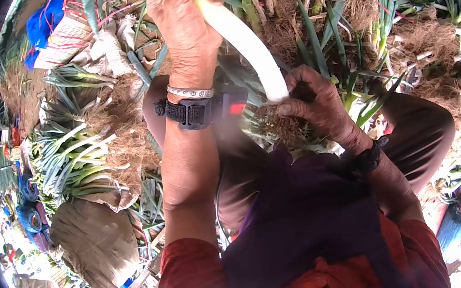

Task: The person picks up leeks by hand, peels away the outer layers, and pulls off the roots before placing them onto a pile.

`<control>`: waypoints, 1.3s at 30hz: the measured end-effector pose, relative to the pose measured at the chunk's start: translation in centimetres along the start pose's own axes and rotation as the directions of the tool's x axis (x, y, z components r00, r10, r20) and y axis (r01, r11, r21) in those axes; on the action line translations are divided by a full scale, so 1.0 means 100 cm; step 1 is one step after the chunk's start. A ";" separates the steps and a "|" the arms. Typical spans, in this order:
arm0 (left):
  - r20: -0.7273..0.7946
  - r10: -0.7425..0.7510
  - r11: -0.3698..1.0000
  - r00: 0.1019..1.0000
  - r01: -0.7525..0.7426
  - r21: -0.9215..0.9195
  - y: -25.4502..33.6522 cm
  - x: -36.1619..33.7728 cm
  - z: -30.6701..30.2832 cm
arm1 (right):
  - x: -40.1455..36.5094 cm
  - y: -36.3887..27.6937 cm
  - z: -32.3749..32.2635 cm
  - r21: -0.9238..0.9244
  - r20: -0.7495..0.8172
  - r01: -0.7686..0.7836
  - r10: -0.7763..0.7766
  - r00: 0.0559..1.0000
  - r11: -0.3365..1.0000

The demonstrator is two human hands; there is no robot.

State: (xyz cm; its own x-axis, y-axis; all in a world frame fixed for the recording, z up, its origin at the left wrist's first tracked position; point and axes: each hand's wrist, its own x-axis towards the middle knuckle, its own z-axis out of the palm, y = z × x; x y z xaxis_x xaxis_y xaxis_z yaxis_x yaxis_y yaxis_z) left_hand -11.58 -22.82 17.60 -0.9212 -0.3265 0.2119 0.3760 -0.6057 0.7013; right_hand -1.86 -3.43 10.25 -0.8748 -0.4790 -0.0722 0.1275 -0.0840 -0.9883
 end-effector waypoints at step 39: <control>-0.047 0.401 0.868 0.915 -0.363 0.340 -0.038 0.010 -0.045 | 0.004 -0.002 0.033 -0.821 0.405 0.478 -0.271 0.873 0.313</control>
State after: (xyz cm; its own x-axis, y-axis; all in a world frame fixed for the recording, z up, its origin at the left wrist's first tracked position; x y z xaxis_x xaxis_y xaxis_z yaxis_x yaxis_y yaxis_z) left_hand -13.48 -24.08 12.05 -0.6870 -0.5757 0.4433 0.6265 -0.1603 0.7627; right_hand -0.66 -6.46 10.83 -0.6093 -0.7492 0.2596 -0.7617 0.4621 -0.4541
